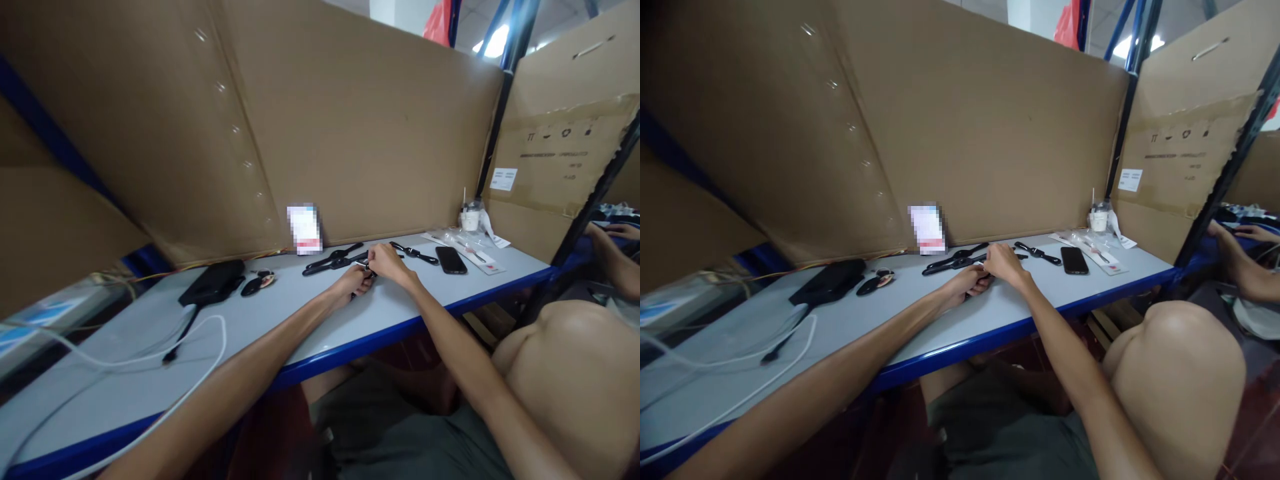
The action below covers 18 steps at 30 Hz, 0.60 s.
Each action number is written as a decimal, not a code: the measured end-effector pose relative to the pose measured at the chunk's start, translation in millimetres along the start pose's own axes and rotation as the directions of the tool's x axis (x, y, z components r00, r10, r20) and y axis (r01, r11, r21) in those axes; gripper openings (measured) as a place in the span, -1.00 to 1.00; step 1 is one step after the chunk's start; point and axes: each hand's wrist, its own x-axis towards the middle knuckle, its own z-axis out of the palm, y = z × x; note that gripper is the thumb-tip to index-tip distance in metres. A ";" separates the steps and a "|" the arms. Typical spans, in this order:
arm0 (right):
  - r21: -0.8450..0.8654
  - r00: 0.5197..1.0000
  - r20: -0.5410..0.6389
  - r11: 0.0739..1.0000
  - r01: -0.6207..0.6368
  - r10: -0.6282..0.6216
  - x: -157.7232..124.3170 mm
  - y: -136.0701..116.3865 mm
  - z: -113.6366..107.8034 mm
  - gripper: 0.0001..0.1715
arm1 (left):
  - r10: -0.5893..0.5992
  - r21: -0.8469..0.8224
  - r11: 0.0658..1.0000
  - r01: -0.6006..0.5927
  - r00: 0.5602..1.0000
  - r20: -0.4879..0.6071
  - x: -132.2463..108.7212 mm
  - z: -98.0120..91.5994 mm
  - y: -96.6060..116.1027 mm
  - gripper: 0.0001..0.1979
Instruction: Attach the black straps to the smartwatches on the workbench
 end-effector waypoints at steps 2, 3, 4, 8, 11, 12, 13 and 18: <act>-0.031 1.000 0.005 1.000 -0.004 0.004 0.8 -1.1 2.4 -0.70 | -0.024 -0.033 0.999 0.024 1.000 0.019 0.1 -3.6 1.6 -0.74; -0.046 1.000 -0.001 0.999 0.003 -0.003 1.6 -1.2 4.0 -0.69 | -0.040 -0.053 0.998 0.042 0.999 0.033 0.4 -5.9 2.4 -0.74; -0.056 1.000 -0.013 0.998 0.018 -0.019 2.9 -0.7 5.8 -0.68 | -0.058 -0.076 0.995 0.062 0.997 0.049 0.7 -8.4 3.1 -0.74; 0.027 0.990 0.010 0.989 0.143 -0.144 15.1 5.3 9.4 -0.68 | -0.145 -0.151 0.976 0.158 0.985 0.090 2.4 -19.2 5.4 -0.74; 0.172 0.959 0.126 0.958 0.229 -0.252 29.6 8.6 6.6 -0.69 | -0.185 -0.196 0.961 0.197 0.980 0.075 3.7 -25.1 5.9 -0.74; 0.185 0.951 0.153 0.953 0.239 -0.268 34.5 8.4 5.4 -0.70 | -0.190 -0.214 0.956 0.202 0.979 0.073 4.2 -26.4 5.7 -0.74; 0.179 0.946 0.170 0.953 0.244 -0.275 38.9 7.7 4.4 -0.70 | -0.193 -0.234 0.951 0.204 0.979 0.071 4.5 -27.3 5.3 -0.74; 0.113 0.940 0.160 0.952 0.285 -0.300 53.6 3.7 7.9 -0.67 | -0.174 -0.286 0.941 0.180 0.984 0.048 4.2 -28.1 3.4 -0.76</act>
